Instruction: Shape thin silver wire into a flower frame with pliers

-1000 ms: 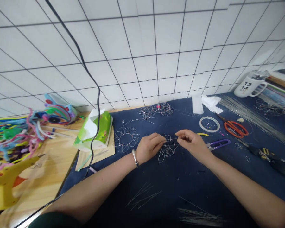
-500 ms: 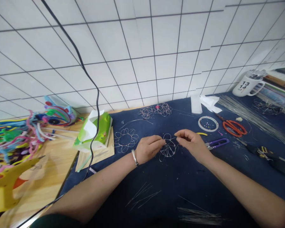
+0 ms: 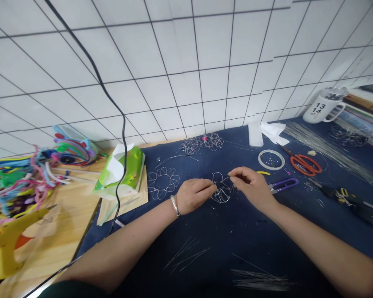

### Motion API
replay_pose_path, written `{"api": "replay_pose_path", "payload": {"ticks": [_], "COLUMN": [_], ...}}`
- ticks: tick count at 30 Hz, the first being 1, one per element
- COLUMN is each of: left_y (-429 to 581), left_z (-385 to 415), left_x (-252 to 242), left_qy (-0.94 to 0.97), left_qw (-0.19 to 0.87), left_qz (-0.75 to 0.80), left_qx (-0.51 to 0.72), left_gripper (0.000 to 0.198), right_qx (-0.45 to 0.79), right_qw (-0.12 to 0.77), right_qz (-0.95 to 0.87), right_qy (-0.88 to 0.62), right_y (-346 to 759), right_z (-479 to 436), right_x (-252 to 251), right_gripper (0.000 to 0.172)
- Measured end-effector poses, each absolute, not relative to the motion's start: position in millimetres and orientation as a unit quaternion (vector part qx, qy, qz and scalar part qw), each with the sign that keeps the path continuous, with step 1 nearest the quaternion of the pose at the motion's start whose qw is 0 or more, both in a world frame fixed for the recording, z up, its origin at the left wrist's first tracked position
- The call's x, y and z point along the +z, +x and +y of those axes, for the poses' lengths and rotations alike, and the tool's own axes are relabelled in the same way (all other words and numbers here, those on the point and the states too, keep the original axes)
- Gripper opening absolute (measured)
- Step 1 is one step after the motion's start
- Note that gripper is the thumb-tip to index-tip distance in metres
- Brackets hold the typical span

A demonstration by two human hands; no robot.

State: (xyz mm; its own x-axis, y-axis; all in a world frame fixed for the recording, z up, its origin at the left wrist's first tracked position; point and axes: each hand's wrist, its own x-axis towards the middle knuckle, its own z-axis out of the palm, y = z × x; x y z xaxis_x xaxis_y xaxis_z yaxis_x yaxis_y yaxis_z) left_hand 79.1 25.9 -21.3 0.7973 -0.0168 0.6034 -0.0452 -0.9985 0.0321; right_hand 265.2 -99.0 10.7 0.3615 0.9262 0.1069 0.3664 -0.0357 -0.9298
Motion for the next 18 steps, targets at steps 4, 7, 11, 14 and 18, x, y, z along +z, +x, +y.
{"api": "replay_pose_path", "payload": {"ticks": [4, 7, 11, 14, 18], "left_y": [80.3, 82.3, 85.1, 86.3, 86.5], "left_z": [26.1, 23.8, 19.4, 18.4, 19.6], "left_x": [-24.2, -23.5, -17.9, -15.0, -16.5], "left_qy": [0.941, 0.932, 0.917, 0.911, 0.907], "left_qw": [0.04, 0.097, 0.176, 0.205, 0.212], "left_qz": [-0.014, 0.031, 0.082, 0.076, 0.082], "left_qx": [0.334, 0.347, 0.349, 0.349, 0.355], "left_gripper": [0.021, 0.019, 0.014, 0.013, 0.012], "right_qx": [0.285, 0.295, 0.314, 0.323, 0.333], "right_qw": [0.488, 0.478, 0.46, 0.451, 0.437], "right_qz": [-0.495, -0.499, -0.503, -0.502, -0.504], "right_qy": [-0.66, -0.66, -0.66, -0.664, -0.666], "right_y": [265.6, 266.5, 267.3, 266.7, 264.8], "right_z": [-98.8, -97.8, -95.8, -94.8, -94.2], "right_x": [10.5, 9.0, 3.4, -1.6, -4.8], "right_gripper": [0.016, 0.015, 0.015, 0.016, 0.017]}}
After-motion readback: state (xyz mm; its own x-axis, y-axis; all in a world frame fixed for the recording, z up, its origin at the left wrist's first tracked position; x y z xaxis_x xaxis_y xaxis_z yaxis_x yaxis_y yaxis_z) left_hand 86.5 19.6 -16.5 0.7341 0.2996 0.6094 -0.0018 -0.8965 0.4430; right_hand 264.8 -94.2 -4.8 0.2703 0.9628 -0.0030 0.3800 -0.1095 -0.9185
